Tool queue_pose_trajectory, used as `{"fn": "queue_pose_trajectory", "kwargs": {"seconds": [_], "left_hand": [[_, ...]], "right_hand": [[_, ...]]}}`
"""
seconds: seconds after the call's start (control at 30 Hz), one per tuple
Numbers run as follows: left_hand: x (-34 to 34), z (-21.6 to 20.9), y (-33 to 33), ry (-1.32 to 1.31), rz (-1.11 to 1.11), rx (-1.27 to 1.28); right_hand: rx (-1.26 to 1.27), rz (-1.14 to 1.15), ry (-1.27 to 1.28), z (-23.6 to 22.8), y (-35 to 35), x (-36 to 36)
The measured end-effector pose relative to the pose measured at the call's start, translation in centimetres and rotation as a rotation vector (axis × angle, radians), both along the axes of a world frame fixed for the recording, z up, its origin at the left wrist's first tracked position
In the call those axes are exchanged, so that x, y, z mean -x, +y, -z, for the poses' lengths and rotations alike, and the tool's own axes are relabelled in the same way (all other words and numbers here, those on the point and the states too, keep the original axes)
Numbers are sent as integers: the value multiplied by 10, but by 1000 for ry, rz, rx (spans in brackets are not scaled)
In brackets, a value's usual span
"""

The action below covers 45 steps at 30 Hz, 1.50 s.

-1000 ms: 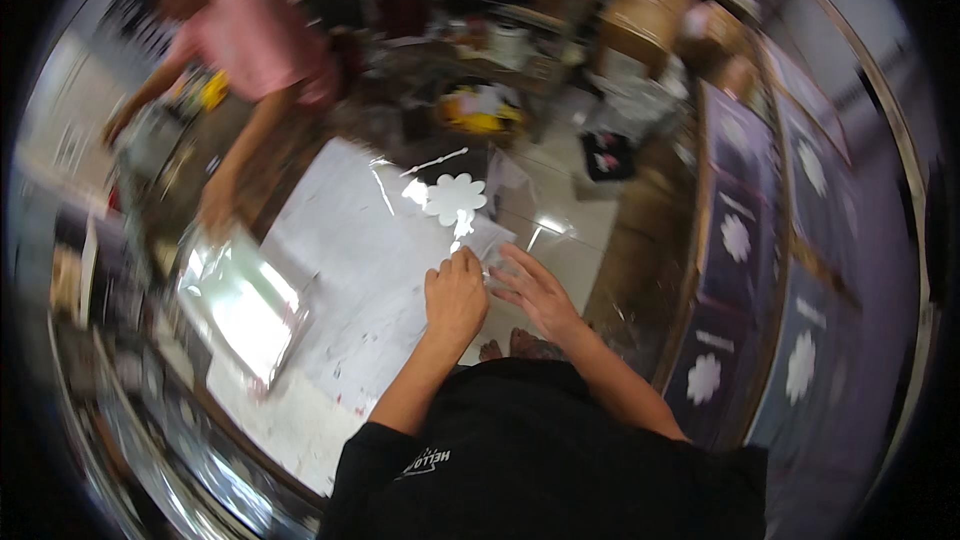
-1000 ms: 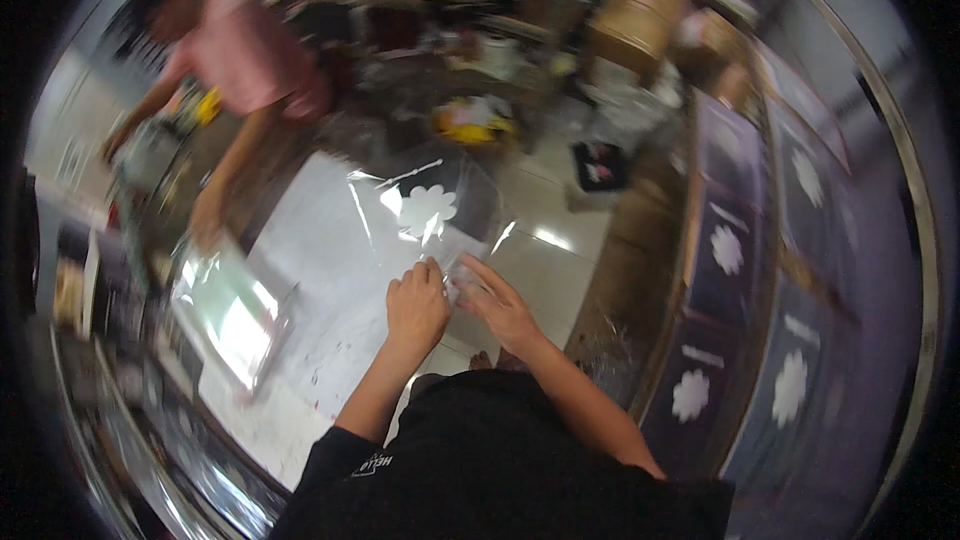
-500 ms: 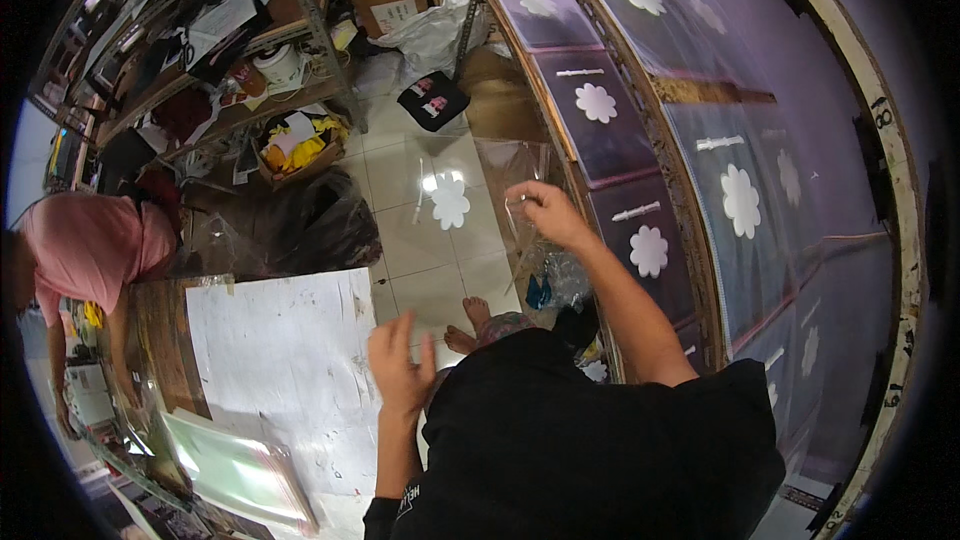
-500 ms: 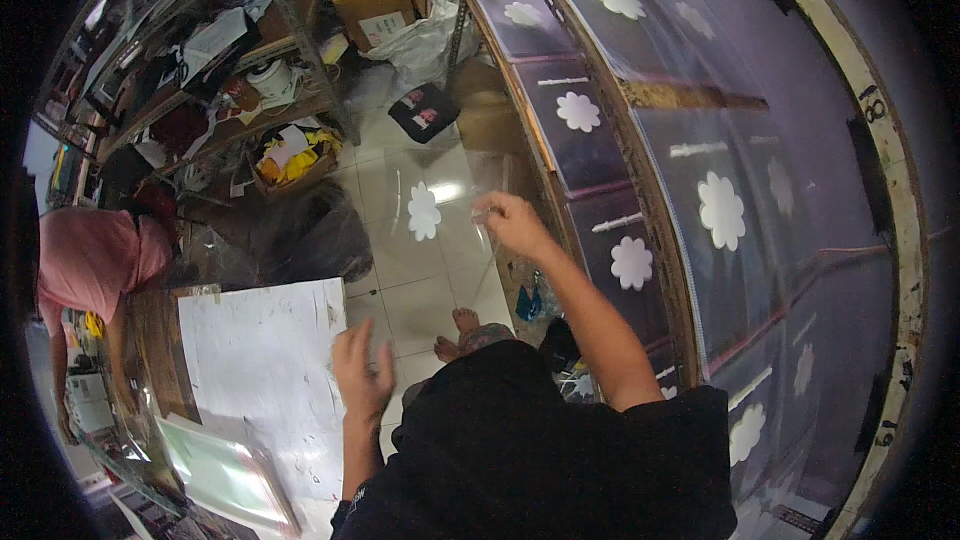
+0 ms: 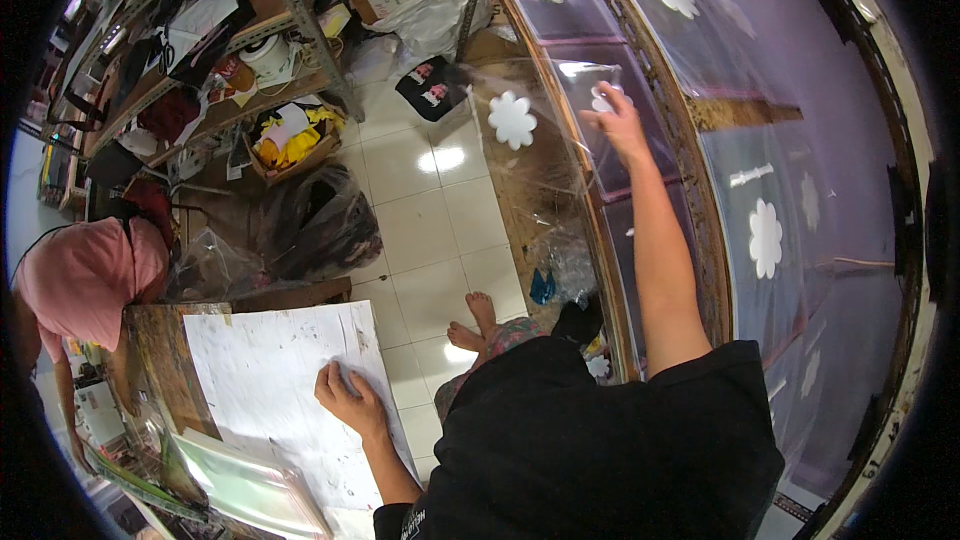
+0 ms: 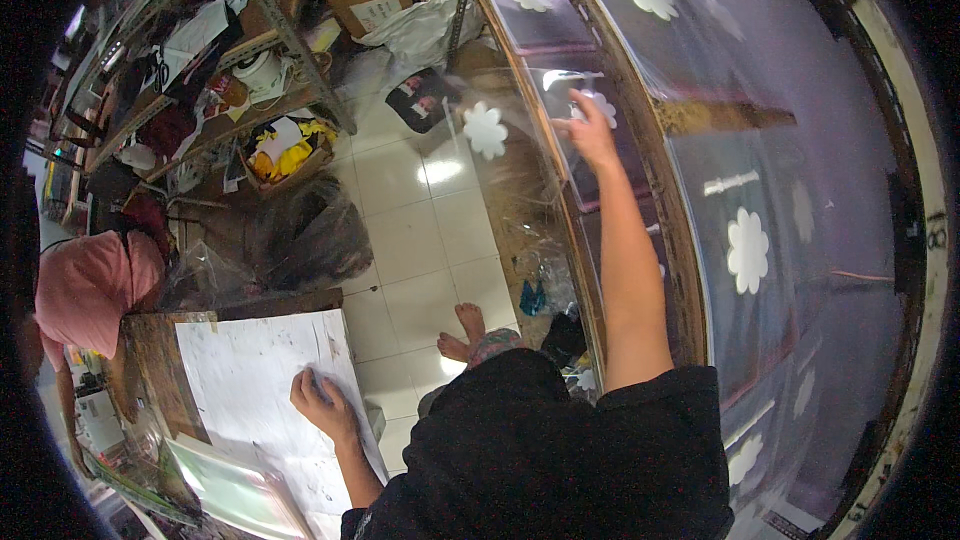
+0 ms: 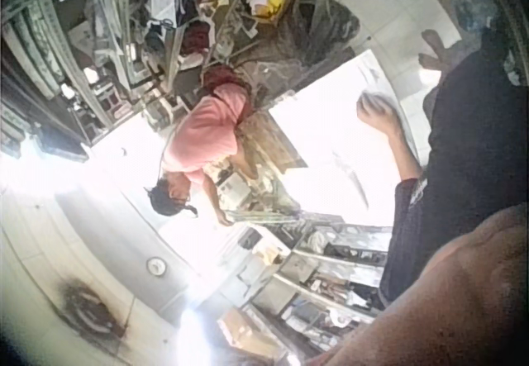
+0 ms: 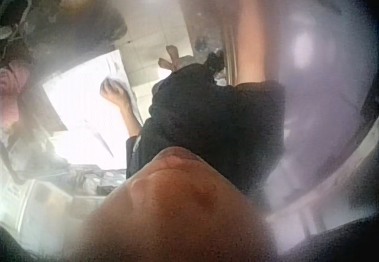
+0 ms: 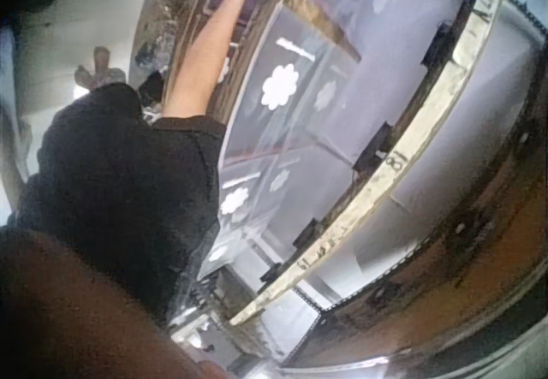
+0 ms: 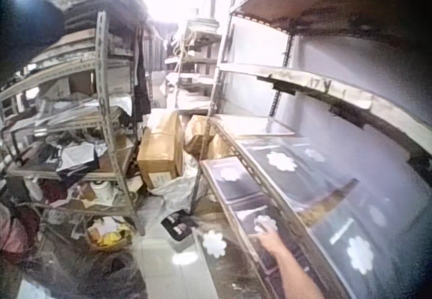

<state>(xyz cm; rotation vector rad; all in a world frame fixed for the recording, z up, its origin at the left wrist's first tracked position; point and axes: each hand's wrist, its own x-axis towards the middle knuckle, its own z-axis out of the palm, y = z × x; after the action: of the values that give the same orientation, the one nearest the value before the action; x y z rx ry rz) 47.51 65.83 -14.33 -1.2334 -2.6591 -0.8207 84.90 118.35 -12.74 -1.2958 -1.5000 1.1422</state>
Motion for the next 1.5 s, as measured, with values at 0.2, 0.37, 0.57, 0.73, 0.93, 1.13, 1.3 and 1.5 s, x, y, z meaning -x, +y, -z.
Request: {"fn": "queue_pose_trajectory", "kwargs": {"seconds": [0.2, 0.37, 0.57, 0.73, 0.93, 1.13, 1.3, 1.5], "left_hand": [[1, 2, 2, 16, -22, 32], [1, 3, 3, 39, -27, 51], [2, 3, 5, 34, -24, 54], [0, 3, 6, 36, -26, 43], [0, 2, 7, 45, -15, 47], [0, 3, 6, 44, -31, 51], [-1, 1, 7, 49, -24, 45], [3, 5, 3, 49, -10, 88]], "right_hand": [[203, 510, 453, 24, -11, -64], [224, 835, 649, 89, -25, -116], [194, 915, 539, 143, -20, -150], [164, 953, 533, 145, -14, -145], [268, 929, 442, 127, -17, -136], [266, 937, 451, 128, -21, -136], [162, 1002, 167, 133, -17, -133], [-6, 1105, -371, 137, -30, -137]]}}
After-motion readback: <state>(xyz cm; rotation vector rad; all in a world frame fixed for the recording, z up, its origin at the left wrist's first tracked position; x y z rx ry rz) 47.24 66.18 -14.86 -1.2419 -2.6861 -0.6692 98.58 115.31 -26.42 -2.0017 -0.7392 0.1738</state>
